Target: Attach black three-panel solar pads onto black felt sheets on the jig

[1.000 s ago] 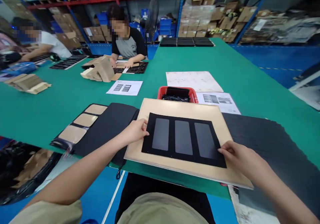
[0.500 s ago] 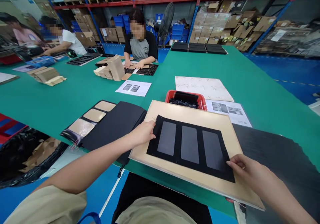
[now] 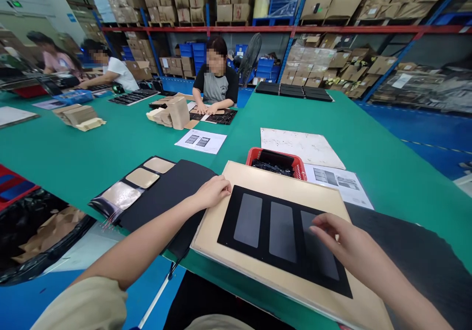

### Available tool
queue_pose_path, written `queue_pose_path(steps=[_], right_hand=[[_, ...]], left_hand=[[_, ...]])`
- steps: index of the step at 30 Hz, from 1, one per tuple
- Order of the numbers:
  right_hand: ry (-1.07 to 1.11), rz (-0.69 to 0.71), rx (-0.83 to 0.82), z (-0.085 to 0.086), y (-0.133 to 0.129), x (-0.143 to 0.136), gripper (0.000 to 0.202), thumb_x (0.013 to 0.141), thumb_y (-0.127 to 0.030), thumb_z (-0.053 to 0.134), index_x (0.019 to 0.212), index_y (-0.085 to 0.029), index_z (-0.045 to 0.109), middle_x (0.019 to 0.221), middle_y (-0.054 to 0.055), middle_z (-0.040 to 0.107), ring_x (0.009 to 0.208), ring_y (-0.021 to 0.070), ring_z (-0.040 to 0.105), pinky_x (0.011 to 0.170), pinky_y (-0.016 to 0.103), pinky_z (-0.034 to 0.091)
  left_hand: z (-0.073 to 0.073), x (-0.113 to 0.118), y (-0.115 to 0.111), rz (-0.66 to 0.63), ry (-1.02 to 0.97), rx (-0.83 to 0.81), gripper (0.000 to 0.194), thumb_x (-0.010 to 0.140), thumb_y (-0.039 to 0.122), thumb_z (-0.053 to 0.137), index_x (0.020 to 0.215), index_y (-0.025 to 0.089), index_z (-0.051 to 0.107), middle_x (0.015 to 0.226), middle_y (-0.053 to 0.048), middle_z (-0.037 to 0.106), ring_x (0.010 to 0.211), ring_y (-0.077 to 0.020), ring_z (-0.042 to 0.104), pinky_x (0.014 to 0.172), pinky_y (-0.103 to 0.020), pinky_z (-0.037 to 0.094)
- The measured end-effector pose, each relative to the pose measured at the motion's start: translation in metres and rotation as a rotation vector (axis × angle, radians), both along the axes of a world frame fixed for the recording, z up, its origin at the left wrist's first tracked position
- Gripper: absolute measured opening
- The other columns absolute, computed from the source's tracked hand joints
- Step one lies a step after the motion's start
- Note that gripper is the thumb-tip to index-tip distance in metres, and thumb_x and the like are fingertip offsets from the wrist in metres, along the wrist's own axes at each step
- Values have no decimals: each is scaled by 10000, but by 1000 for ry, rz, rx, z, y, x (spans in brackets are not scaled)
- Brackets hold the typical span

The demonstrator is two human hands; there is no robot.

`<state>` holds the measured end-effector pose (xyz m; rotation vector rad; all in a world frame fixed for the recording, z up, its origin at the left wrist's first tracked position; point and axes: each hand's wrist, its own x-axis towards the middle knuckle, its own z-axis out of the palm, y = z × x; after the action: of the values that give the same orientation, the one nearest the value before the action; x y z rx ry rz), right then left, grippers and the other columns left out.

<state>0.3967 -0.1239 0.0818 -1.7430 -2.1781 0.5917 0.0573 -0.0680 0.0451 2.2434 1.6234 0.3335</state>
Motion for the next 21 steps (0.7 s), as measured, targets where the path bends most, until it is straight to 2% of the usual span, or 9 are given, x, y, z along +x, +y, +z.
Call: queue_pose_path(steps=[4,8,12,16,18,21], right_hand=[[56,211,-13,2,12,-44,232,863,-431,443,910,-241,569,820,27,648,716,199,609,621,306,465],[95,399,-6,-8,26,-91,147,895,-264,470,990,-206,566,942,43,642,824,189,610,712,301,470],[53,525,66,-24,39,-126,284,914,-141,444,1181,-149,539,1048,75,604,937,184,594,818,291,462],[-200,526,120,-30,40,-148,420,932,-100,386,1346,-139,444,1079,93,568,946,203,595,768,291,479],[-374,517,164,-29,36,-157,445,920,-68,359,1346,-153,455,1070,94,568,911,221,598,730,314,484],[-550,534,278,-25,31,-167,413,905,-47,335,1264,-114,530,1024,112,585,894,255,578,738,376,487]], left_hand=[[0,-1,-3,-28,9,13,124,860,177,477,820,214,588,920,-38,573,936,-211,514,789,-306,425],[1,-1,-7,-56,24,31,153,892,192,434,843,211,578,940,-32,559,951,-197,498,805,-299,420],[0,-1,-8,-78,54,52,159,912,192,416,857,208,564,930,-24,545,946,-191,490,789,-291,419],[-2,-2,-6,-95,77,70,155,924,198,414,865,209,557,927,-19,537,940,-184,490,777,-281,417],[-3,-3,-5,-100,81,75,156,928,203,415,863,207,556,930,-18,537,935,-182,491,774,-277,418],[-2,-2,-7,-85,86,91,139,920,191,426,889,199,561,954,-28,542,937,-185,487,783,-282,419]])
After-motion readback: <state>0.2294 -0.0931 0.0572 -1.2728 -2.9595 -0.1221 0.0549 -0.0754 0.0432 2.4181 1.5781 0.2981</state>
